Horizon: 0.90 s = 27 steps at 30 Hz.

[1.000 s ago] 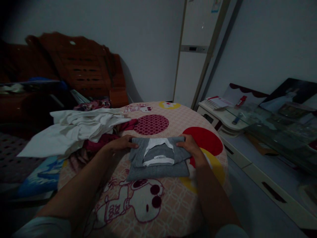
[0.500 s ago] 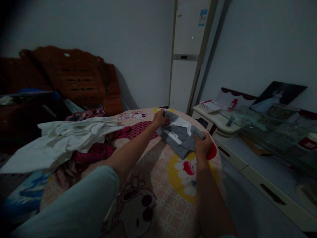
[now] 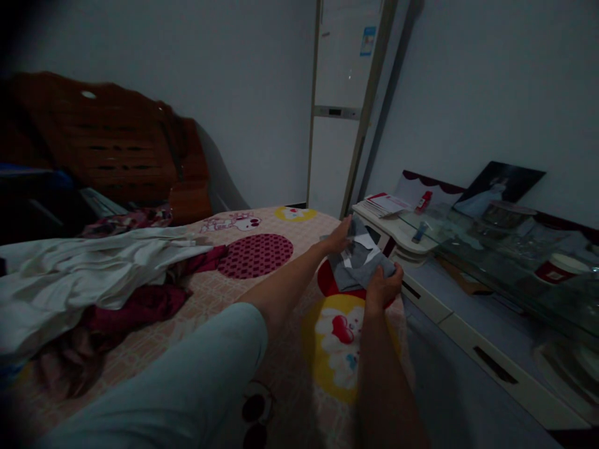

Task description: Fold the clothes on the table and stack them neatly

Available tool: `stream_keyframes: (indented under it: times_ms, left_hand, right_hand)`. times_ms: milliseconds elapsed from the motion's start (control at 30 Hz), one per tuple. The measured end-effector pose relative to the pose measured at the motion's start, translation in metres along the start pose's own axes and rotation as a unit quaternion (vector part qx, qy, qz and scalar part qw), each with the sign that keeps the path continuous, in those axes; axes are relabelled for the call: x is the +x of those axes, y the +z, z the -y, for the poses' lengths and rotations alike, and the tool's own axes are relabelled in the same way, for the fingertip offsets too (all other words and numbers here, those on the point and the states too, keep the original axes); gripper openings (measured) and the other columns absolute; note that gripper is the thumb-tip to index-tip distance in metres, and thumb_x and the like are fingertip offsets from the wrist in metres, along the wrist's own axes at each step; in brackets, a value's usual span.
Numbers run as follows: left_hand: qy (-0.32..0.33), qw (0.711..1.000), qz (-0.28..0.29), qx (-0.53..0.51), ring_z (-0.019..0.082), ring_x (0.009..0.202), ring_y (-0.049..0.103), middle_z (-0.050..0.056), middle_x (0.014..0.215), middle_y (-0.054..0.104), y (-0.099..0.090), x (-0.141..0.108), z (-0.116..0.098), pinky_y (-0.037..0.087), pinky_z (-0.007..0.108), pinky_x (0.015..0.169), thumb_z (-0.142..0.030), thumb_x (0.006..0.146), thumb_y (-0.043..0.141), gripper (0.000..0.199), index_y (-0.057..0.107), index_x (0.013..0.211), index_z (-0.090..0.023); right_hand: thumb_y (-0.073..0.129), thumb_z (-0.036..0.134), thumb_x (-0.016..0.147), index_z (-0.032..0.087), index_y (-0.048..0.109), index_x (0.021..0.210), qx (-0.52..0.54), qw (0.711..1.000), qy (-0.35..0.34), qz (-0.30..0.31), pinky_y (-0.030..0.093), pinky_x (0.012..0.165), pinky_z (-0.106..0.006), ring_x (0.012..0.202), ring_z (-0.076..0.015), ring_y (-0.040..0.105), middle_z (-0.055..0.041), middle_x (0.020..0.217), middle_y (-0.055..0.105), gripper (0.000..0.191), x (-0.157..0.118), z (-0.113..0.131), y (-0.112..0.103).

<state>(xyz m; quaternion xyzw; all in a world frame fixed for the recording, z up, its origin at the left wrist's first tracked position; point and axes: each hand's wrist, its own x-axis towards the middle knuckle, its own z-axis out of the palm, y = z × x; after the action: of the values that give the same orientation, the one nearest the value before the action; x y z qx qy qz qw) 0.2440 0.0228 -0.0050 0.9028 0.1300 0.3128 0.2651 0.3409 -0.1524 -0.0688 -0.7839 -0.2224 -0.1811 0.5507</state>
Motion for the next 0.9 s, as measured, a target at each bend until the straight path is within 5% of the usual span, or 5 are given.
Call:
stream_keyframes:
  times_ms: [200,433,633,800,900]
  left_hand:
    - [-0.052,0.993,0.093,0.056,0.031,0.152,0.009,0.026,0.161,0.017,-0.003,-0.063,0.002,0.02,0.049,0.123,-0.016,0.08,0.057,0.081,0.02,0.151,-0.001]
    - [-0.104,0.986,0.048,0.123,0.027,0.136,0.047,0.018,0.149,0.047,-0.093,-0.177,-0.003,0.038,0.046,0.113,-0.025,0.087,0.058,0.057,0.047,0.142,-0.014]
    - [-0.319,0.925,-0.08,0.189,0.029,0.12,0.06,0.014,0.128,0.066,-0.157,-0.264,-0.006,0.046,0.044,0.105,-0.019,0.083,0.061,0.04,0.064,0.123,-0.014]
    - [-0.371,0.903,-0.131,0.173,0.025,0.107,0.066,0.013,0.115,0.071,-0.164,-0.29,-0.007,0.052,0.037,0.096,-0.01,0.079,0.062,0.032,0.07,0.11,-0.012]
    - [-0.381,0.895,-0.152,0.177,0.025,0.109,0.066,0.014,0.117,0.07,-0.165,-0.292,-0.008,0.051,0.036,0.098,-0.008,0.079,0.062,0.034,0.069,0.111,-0.012]
  right_hand:
    - [0.055,0.023,0.07,0.01,0.054,0.132,-0.039,0.997,-0.049,0.043,0.039,0.104,-0.053,0.123,-0.0391,0.052,-0.0251,0.13,0.056,0.063,-0.005,0.003,-0.002]
    - [0.047,0.02,0.079,0.013,0.062,0.12,-0.013,0.966,-0.228,0.123,0.039,0.103,-0.053,0.117,-0.0342,0.054,-0.0204,0.123,0.062,0.045,-0.031,0.036,0.001]
    - [0.045,0.021,0.087,0.012,0.066,0.11,0.016,0.858,-0.394,0.33,0.047,0.094,-0.043,0.1,-0.0283,0.061,-0.0168,0.107,0.07,0.033,-0.096,0.06,0.027]
    - [0.046,0.017,0.09,0.016,0.068,0.101,-0.074,0.744,-0.495,0.443,0.045,0.09,-0.035,0.099,-0.0249,0.059,-0.0137,0.104,0.068,0.024,-0.125,0.09,0.026]
    - [0.051,0.014,0.087,0.015,0.068,0.094,-0.132,0.743,-0.479,0.448,0.044,0.083,-0.033,0.096,-0.0251,0.058,-0.013,0.099,0.066,0.018,-0.126,0.105,0.027]
